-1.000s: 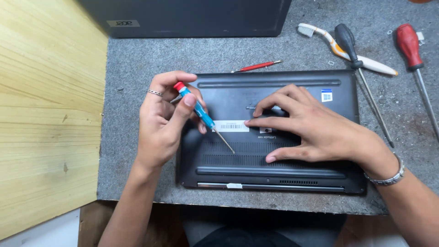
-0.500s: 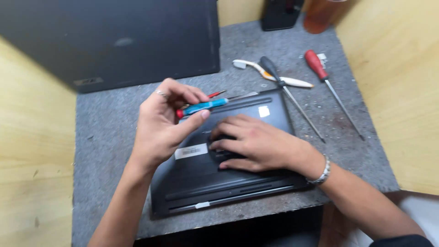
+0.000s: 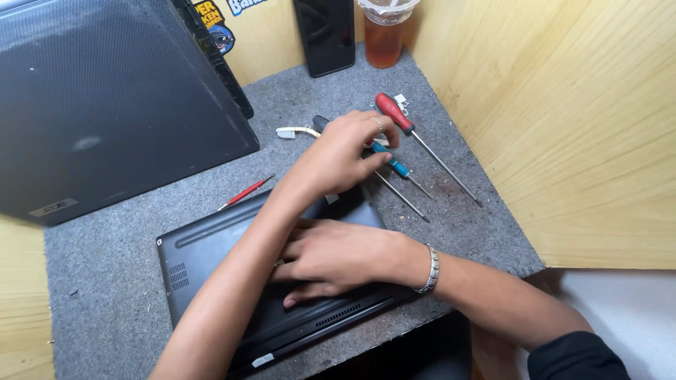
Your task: Unscrewing the back cover of a laptop using a precision screwdriver at a repair station.
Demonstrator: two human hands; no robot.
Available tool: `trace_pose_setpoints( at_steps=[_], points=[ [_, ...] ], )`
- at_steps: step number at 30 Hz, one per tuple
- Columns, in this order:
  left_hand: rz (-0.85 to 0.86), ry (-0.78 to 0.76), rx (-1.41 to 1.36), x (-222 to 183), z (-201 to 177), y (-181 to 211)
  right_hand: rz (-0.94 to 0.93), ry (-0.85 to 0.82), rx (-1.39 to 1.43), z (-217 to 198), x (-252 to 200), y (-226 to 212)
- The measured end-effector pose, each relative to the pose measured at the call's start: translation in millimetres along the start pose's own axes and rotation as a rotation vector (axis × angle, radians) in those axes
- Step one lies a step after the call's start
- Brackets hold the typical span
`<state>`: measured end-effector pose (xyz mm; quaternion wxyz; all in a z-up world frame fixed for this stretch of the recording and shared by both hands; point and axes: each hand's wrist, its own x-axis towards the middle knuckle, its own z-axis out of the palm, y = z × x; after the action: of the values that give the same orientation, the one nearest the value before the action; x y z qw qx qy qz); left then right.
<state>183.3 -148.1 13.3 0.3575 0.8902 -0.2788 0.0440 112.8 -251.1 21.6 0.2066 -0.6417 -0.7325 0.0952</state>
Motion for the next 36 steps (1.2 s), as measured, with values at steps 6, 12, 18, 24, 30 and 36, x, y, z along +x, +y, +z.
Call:
trace_pose_setpoints(
  at_steps=[6, 12, 18, 24, 30, 36],
  points=[
    [-0.055, 0.243, 0.034, -99, -71, 13, -0.062, 0.099, 0.037, 2, -8, 14],
    [-0.419, 0.256, 0.340, -214, -83, -31, -0.031, 0.084, 0.009, 0, -3, 14],
    [-0.464, 0.213, 0.339, -195, -79, -40, 0.024, 0.078, 0.013, 2, 1, 16],
    [-0.482, -0.087, 0.521, -150, -86, -25, 0.018, 0.122, 0.040, 3, 2, 18],
    [-0.247, 0.075, 0.835, -162, -69, -28, 0.012, 0.101, 0.080, -1, 2, 17],
    [-0.291, 0.584, 0.225, -221, -68, -16, 0.040, 0.085, 0.092, -5, 5, 14]
  ],
)
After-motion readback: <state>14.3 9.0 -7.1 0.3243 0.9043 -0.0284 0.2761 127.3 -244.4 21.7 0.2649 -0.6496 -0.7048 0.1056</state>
